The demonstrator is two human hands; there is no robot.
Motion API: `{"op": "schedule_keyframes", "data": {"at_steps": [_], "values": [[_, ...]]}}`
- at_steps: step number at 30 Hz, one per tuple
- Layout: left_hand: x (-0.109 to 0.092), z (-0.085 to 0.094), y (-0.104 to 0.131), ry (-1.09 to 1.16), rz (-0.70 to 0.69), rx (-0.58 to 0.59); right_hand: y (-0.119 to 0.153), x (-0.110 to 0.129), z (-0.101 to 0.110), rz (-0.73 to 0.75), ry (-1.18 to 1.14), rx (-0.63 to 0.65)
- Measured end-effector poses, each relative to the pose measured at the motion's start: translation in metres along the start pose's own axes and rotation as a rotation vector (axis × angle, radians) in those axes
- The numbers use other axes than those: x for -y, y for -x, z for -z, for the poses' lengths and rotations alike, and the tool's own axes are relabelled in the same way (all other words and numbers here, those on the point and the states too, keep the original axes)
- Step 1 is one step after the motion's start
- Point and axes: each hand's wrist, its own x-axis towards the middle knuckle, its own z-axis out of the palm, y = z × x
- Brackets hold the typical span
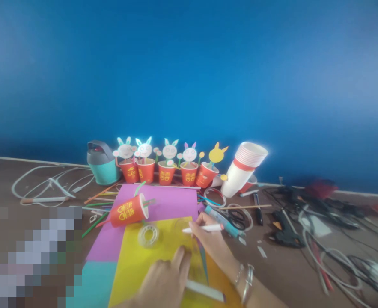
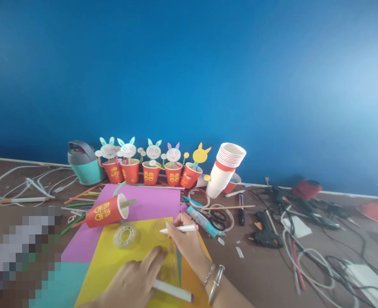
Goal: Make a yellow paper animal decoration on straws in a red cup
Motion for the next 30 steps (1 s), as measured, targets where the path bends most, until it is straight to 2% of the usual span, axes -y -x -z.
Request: {"op": "schedule_keyframes", "data": {"at_steps": [4, 6, 9, 12, 17, 22, 25, 27, 30], "values": [[0.0, -0.003, 0.0, -0.008, -0.029, -0.008, 0.004, 0.01, -0.004, 0.039, 0.066, -0.046], [0.001, -0.004, 0.0, 0.003, -0.001, -0.011, 0.005, 0.014, -0.005, 0.04, 0.079, -0.072], [0.001, -0.004, -0.001, 0.012, 0.05, -0.007, 0.002, 0.012, -0.003, -0.021, -0.011, -0.059], [0.001, -0.007, -0.001, 0.007, 0.061, -0.018, -0.001, 0.006, 0.001, -0.011, -0.112, -0.083], [0.0, -0.009, 0.0, -0.033, 0.024, -0.087, -0.004, 0.005, 0.006, -0.005, -0.164, -0.095], [0.001, -0.007, 0.0, -0.052, -0.003, -0.072, 0.002, 0.01, 0.009, -0.022, -0.167, -0.123], [0.003, -0.013, -0.001, -0.05, -0.008, -0.095, 0.011, 0.008, 0.012, -0.069, -0.157, -0.155], [0.004, -0.021, -0.002, -0.056, 0.006, -0.114, 0.019, 0.007, 0.014, -0.017, -0.113, -0.172], [0.001, -0.033, -0.003, -0.073, 0.077, -0.142, 0.029, 0.005, 0.016, 0.156, 0.048, -0.126]]}}
